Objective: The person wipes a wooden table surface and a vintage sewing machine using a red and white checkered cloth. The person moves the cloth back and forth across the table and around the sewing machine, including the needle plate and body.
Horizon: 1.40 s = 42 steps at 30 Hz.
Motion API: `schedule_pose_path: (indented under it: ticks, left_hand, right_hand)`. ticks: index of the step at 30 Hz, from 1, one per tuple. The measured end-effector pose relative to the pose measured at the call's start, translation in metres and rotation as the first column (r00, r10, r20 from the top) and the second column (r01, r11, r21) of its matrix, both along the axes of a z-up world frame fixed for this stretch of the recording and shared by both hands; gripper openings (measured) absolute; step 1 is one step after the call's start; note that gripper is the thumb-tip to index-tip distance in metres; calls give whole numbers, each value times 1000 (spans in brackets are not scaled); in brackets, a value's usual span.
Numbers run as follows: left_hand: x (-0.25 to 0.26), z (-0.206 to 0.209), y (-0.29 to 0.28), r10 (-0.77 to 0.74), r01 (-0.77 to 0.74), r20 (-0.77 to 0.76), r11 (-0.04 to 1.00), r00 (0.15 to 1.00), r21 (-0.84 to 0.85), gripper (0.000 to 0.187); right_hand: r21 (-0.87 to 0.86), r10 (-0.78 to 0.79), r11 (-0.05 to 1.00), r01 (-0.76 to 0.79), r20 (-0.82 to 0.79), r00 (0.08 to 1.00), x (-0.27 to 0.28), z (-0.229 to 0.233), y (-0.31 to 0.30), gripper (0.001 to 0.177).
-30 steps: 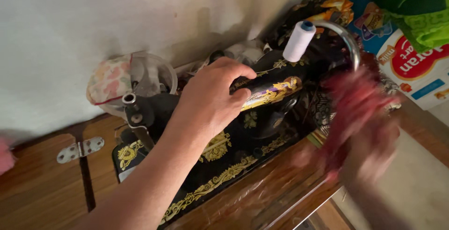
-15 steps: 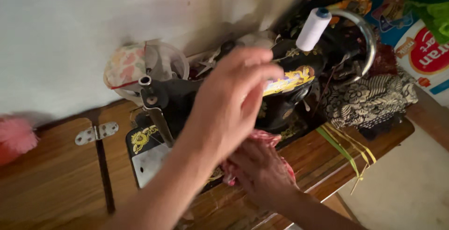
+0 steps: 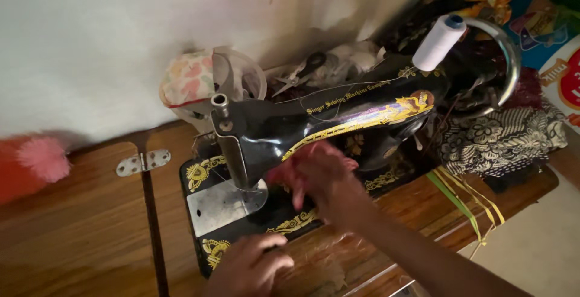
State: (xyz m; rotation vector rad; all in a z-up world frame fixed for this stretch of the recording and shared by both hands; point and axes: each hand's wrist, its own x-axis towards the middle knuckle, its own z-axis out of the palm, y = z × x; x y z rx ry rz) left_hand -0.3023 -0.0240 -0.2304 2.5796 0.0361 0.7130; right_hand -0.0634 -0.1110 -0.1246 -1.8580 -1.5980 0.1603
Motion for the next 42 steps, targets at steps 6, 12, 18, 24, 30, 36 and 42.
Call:
schedule_pose_path:
  ticks: [6, 12, 18, 24, 30, 36, 42]
  left_hand:
    - [-3, -18, 18, -106, 105, 95, 994, 990, 12, 31]
    - [-5, -10, 14, -53, 53, 28, 999, 998, 5, 33]
    - [-4, -13, 15, -71, 72, 20, 997, 997, -28, 33]
    - [-11, -4, 17, -120, 116, -46, 991, 992, -70, 37]
    - [-10, -4, 9, 2, -9, -146, 999, 989, -43, 36]
    - [-9, -10, 10, 63, -66, -127, 998, 990, -20, 27]
    - [-17, -10, 5, 255, -280, -122, 800, 959, -530, 27]
  right_hand:
    - [128, 119, 970, -208, 497, 859, 6, 5, 16, 32]
    - [-307, -262, 943, 129, -444, 857, 13, 2, 24, 13]
    - [34, -26, 999, 24, 51, 998, 17, -15, 34, 10]
    - [-119, 66, 991, -58, 67, 996, 18, -20, 41, 15]
    - [-51, 79, 996, -77, 51, 996, 11, -15, 13, 18]
    - [-259, -131, 961, 97, -117, 984, -19, -6, -23, 32]
    - [-430, -39, 867, -254, -565, 824, -47, 46, -51, 36]
